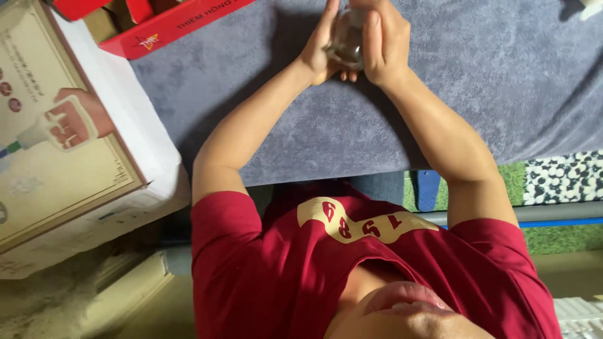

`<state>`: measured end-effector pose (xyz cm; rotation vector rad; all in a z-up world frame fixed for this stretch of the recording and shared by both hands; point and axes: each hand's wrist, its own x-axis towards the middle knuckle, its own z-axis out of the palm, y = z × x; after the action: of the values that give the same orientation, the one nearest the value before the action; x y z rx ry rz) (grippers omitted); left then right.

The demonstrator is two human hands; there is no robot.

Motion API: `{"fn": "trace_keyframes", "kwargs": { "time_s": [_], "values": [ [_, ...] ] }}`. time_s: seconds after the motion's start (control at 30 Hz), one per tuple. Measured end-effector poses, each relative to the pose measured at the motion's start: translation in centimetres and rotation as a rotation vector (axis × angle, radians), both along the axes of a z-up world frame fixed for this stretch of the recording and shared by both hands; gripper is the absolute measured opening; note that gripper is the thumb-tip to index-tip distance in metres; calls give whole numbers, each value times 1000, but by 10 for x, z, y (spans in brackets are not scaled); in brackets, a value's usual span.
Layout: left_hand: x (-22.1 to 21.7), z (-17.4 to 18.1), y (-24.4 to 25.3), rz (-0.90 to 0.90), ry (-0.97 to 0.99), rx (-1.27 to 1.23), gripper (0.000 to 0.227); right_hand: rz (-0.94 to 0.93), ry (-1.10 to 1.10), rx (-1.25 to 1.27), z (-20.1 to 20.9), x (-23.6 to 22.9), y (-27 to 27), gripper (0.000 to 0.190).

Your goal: Cleaning glass cupping jars by wiping them thoroughly with a white cloth.

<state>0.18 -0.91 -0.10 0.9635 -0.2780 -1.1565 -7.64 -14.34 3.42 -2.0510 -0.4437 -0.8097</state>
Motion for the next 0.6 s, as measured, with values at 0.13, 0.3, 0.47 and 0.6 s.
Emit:
{"fn": "trace_keyframes", "kwargs": {
  "time_s": [0.13,0.3,0.47,0.6],
  "values": [
    [-1,6,2,34,-103,-90,88,-103,-36,24,-19,9,-5,47],
    [1,19,3,-25,-36,-60,79,-132,-38,13,-22,16,-14,49],
    [10,16,2,-110,-17,-61,70,-137,37,104,-25,23,-31,52],
    [20,-6,1,-104,134,26,90,-209,30,231,-24,30,-58,44]
  ]
}}
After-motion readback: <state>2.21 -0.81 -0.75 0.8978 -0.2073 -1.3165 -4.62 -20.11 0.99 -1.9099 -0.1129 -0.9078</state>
